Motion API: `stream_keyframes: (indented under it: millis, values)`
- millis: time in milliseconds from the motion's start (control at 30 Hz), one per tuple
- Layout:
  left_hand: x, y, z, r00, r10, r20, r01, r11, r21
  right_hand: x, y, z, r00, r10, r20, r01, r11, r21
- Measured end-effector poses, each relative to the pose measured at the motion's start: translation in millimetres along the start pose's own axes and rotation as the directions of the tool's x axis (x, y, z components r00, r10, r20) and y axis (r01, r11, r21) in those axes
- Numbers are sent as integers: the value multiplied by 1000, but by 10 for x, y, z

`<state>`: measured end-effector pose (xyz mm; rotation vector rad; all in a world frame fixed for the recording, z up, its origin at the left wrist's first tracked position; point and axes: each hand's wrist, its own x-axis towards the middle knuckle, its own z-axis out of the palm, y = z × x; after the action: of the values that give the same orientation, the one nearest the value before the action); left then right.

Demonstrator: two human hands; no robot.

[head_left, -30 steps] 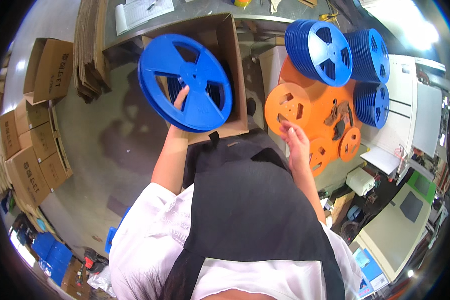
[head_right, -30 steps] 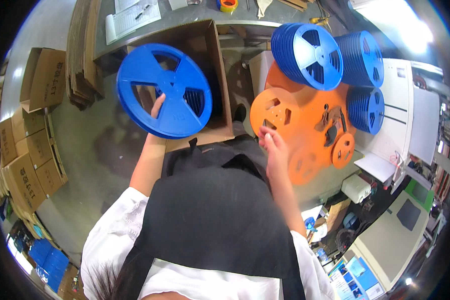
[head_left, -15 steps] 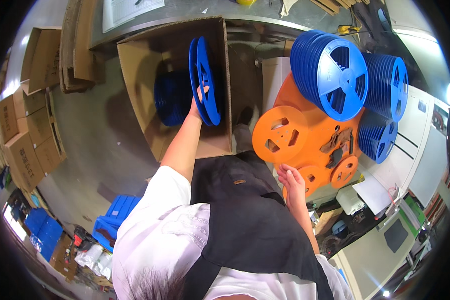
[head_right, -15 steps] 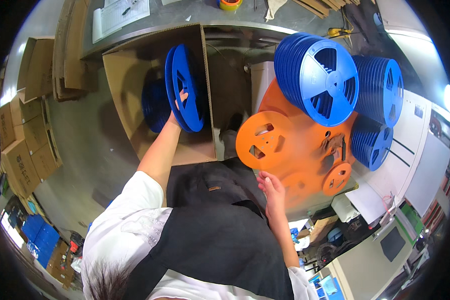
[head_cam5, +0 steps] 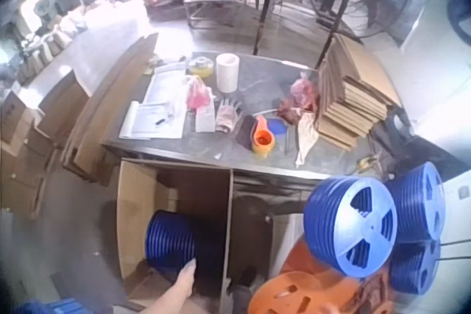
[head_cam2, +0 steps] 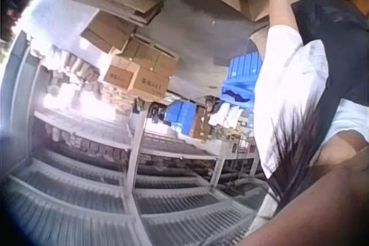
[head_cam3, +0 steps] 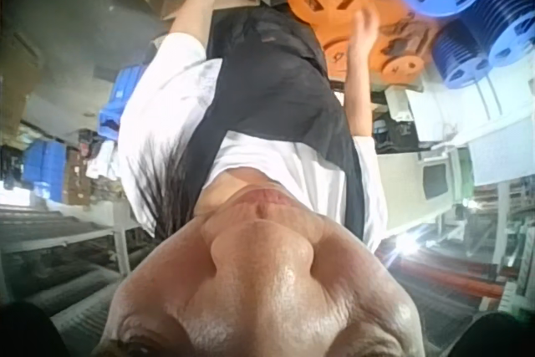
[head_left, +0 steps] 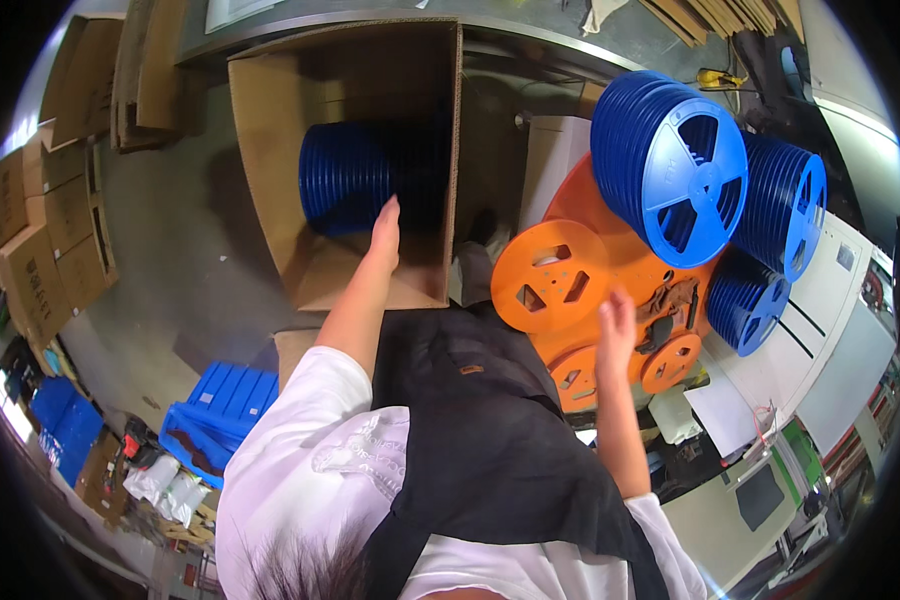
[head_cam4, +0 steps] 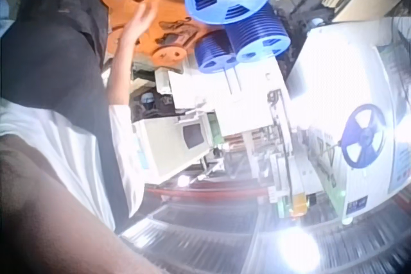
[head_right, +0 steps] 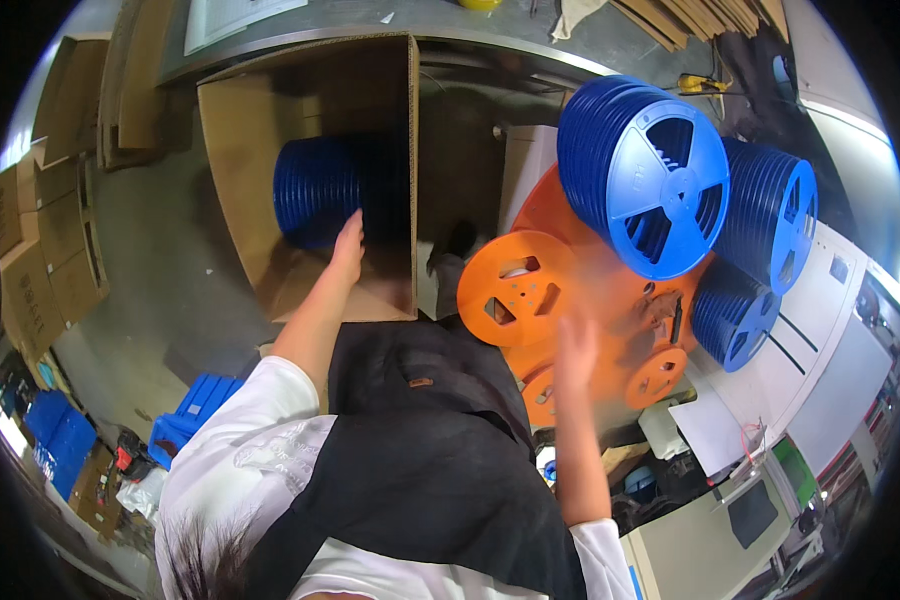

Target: The person sorts and packs blue plastic reels by hand, moving them from a workspace into a cardboard box and arranging them in rows.

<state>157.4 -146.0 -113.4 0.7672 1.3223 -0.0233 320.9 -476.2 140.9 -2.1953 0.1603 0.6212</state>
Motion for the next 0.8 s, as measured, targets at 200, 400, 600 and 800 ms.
stream_keyframes:
  millis: [200,400,600,800]
  values:
    - [-856,-595,-896,947,-185,-264,231,961,153,987,-116,-216,760,-648,-57,409,544,-733]
    - [-1254,-615,-1063,936,-246,-252,296,936,188,1258,47,-197,853,-508,121,384,453,-805]
    - [-1117,-871,-1006,989,-38,-145,68,975,211,1670,-43,-222,952,-294,87,213,430,-877]
    - [-129,-449,-428,900,435,33,-419,839,347,2154,-81,-287,964,-59,260,258,450,-855]
